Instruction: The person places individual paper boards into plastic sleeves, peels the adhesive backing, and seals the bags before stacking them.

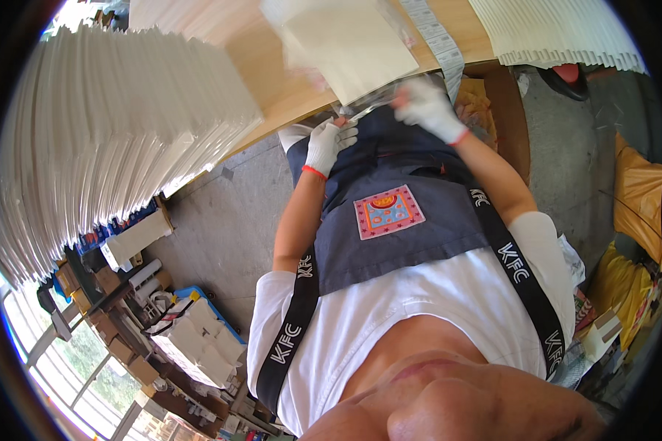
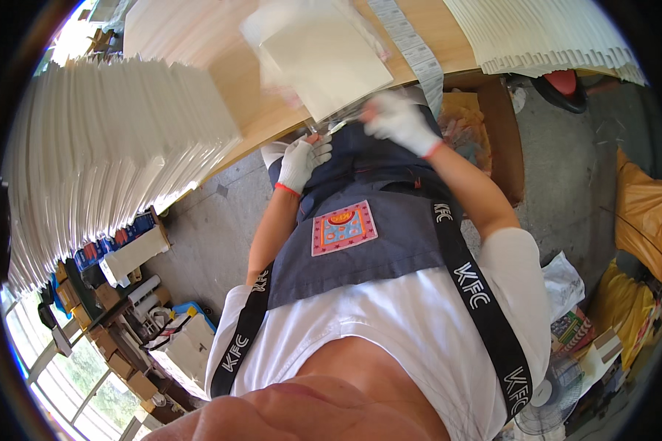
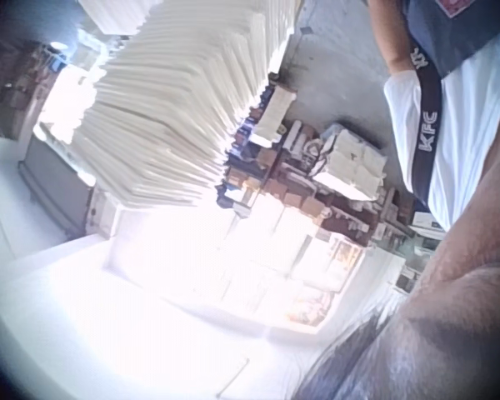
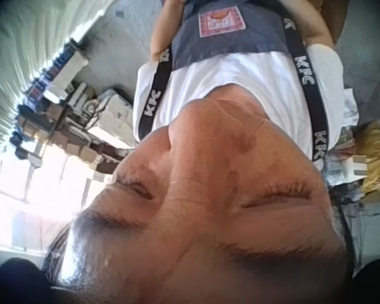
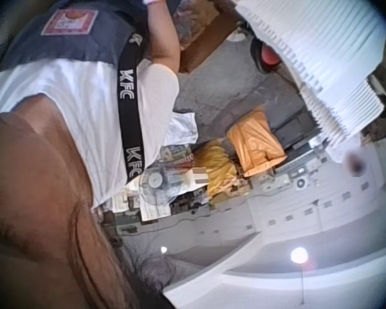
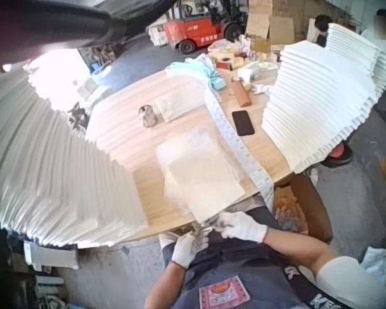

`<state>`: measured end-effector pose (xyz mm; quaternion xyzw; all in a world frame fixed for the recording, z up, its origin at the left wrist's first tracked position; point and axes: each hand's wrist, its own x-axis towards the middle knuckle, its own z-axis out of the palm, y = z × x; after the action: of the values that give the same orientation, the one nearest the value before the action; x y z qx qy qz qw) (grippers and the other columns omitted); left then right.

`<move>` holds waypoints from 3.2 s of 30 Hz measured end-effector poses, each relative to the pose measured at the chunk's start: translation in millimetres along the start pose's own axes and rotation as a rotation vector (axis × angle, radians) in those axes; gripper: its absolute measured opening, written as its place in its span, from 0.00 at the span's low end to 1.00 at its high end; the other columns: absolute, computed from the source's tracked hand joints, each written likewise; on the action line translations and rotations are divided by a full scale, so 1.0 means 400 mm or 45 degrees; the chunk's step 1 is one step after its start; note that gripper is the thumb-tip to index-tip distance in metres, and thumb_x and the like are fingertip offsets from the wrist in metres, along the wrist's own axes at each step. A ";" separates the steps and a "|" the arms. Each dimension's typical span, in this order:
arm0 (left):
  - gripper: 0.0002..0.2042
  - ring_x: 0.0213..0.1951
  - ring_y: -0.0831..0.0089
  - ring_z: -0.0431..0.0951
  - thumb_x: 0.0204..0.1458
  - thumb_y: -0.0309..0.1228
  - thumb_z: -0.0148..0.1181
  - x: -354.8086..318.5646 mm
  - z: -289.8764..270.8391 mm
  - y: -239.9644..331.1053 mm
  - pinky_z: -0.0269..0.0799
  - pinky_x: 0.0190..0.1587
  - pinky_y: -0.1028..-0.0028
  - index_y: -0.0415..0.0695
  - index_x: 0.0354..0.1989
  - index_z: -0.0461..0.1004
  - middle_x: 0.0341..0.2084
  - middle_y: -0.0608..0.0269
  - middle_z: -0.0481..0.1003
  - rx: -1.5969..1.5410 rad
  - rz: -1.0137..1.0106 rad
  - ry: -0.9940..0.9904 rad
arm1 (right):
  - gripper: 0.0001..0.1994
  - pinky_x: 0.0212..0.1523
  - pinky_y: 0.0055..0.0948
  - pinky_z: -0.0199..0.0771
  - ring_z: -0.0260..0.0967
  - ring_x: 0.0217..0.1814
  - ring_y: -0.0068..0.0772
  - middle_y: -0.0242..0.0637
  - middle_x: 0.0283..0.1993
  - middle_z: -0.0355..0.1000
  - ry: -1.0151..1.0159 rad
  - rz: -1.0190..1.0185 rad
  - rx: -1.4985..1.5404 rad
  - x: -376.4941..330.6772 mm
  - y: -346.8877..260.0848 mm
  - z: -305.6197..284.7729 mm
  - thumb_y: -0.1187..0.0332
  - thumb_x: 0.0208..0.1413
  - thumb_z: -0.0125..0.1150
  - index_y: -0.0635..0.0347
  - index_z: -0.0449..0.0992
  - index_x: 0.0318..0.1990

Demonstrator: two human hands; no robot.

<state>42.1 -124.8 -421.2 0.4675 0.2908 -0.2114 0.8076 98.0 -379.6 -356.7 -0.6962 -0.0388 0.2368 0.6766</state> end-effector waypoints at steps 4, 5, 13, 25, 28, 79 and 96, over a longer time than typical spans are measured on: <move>0.12 0.32 0.73 0.77 0.56 0.34 0.52 -0.048 -0.004 0.019 0.74 0.35 0.76 0.37 0.38 0.72 0.35 0.57 0.77 0.533 0.174 -0.088 | 0.16 0.36 0.34 0.71 0.71 0.34 0.41 0.49 0.38 0.71 0.783 0.134 -1.053 -0.182 0.218 -0.475 0.60 0.57 0.43 0.64 0.74 0.34; 0.12 0.32 0.76 0.76 0.57 0.34 0.51 -0.042 -0.009 0.030 0.72 0.36 0.79 0.37 0.39 0.72 0.35 0.59 0.77 0.653 0.189 -0.153 | 0.21 0.39 0.39 0.71 0.72 0.36 0.47 0.54 0.40 0.71 0.614 0.419 -1.636 -0.253 0.307 -0.547 0.56 0.59 0.39 0.64 0.75 0.33; 0.13 0.31 0.64 0.75 0.34 0.26 0.63 -0.044 0.054 0.082 0.72 0.32 0.68 0.49 0.32 0.73 0.41 0.62 0.73 2.130 1.770 0.147 | 0.14 0.39 0.39 0.70 0.71 0.38 0.49 0.49 0.35 0.72 0.265 0.098 -1.503 -0.141 0.105 -0.322 0.59 0.52 0.52 0.60 0.69 0.39; 0.10 0.22 0.69 0.72 0.43 0.23 0.63 -0.005 -0.034 -0.045 0.68 0.27 0.74 0.42 0.24 0.65 0.20 0.60 0.72 1.211 1.350 0.323 | 0.06 0.35 0.32 0.69 0.69 0.36 0.39 0.35 0.33 0.72 0.381 -0.824 -1.036 0.073 0.098 -0.109 0.72 0.42 0.64 0.57 0.73 0.27; 0.05 0.30 0.75 0.71 0.51 0.24 0.54 0.021 -0.001 -0.081 0.71 0.33 0.71 0.45 0.29 0.64 0.27 0.65 0.70 0.166 0.826 0.342 | 0.07 0.28 0.31 0.68 0.67 0.26 0.33 0.37 0.27 0.69 0.658 -0.386 -0.525 0.092 0.151 -0.053 0.70 0.47 0.62 0.60 0.69 0.28; 0.03 0.16 0.78 0.68 0.54 0.29 0.55 -0.049 0.070 -0.010 0.75 0.27 0.70 0.48 0.31 0.68 0.15 0.71 0.67 -0.457 0.283 0.183 | 0.26 0.53 0.34 0.62 0.63 0.54 0.44 0.44 0.51 0.66 0.560 -0.583 -1.182 0.501 -0.120 -0.026 0.55 0.44 0.63 0.58 0.68 0.50; 0.10 0.23 0.74 0.73 0.45 0.31 0.63 -0.728 0.257 0.646 0.68 0.25 0.73 0.39 0.30 0.70 0.20 0.62 0.70 1.465 2.182 0.276 | 0.17 0.27 0.17 0.57 0.59 0.27 0.12 0.25 0.26 0.65 0.066 -0.805 0.031 0.077 -0.618 0.060 0.54 0.58 0.51 0.61 0.72 0.35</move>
<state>12.6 -72.2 -22.8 0.8489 -0.2129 0.3702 0.3113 182.1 -325.9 -127.3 -0.6473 -0.2333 -0.0025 0.7257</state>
